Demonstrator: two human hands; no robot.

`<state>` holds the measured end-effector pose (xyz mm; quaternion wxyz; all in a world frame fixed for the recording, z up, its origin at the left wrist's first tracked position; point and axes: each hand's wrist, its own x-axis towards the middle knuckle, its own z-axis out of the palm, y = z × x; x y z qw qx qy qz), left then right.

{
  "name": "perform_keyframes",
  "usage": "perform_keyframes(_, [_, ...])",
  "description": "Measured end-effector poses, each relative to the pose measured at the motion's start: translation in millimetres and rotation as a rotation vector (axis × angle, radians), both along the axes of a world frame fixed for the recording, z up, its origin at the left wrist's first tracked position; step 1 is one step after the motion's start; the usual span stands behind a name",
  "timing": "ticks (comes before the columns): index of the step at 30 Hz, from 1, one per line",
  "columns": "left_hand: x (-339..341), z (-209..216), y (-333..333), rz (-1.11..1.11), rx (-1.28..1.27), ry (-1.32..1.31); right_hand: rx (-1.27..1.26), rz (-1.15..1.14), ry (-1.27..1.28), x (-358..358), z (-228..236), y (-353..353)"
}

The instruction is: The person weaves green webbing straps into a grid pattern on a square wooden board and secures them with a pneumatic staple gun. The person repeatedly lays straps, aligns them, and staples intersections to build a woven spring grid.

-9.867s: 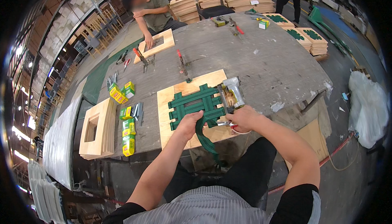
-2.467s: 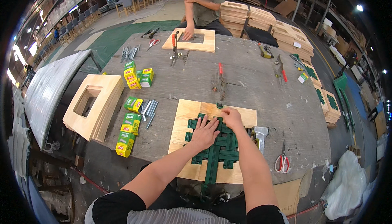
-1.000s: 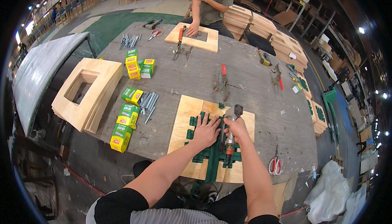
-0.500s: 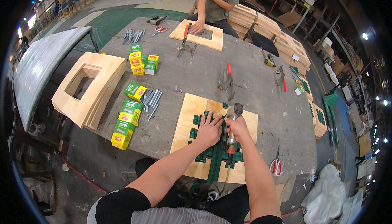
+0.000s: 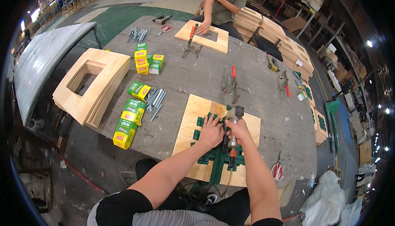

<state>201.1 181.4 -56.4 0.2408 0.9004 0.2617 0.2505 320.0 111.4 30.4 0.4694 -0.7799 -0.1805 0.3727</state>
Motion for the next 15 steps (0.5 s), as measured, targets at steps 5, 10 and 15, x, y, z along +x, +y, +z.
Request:
perform_keyframes(5, [4,2,-9,-0.032,-0.033,-0.007,-0.046,0.026,0.011,9,-4,-7])
perform_keyframes(10, [0,-2,-1,0.003,-0.029,-0.046,-0.062,0.025,0.009,-3,2,1])
perform_keyframes(15, [3,0,-4,-0.001,-0.017,-0.054,-0.064,0.077,0.003,4,0,-4])
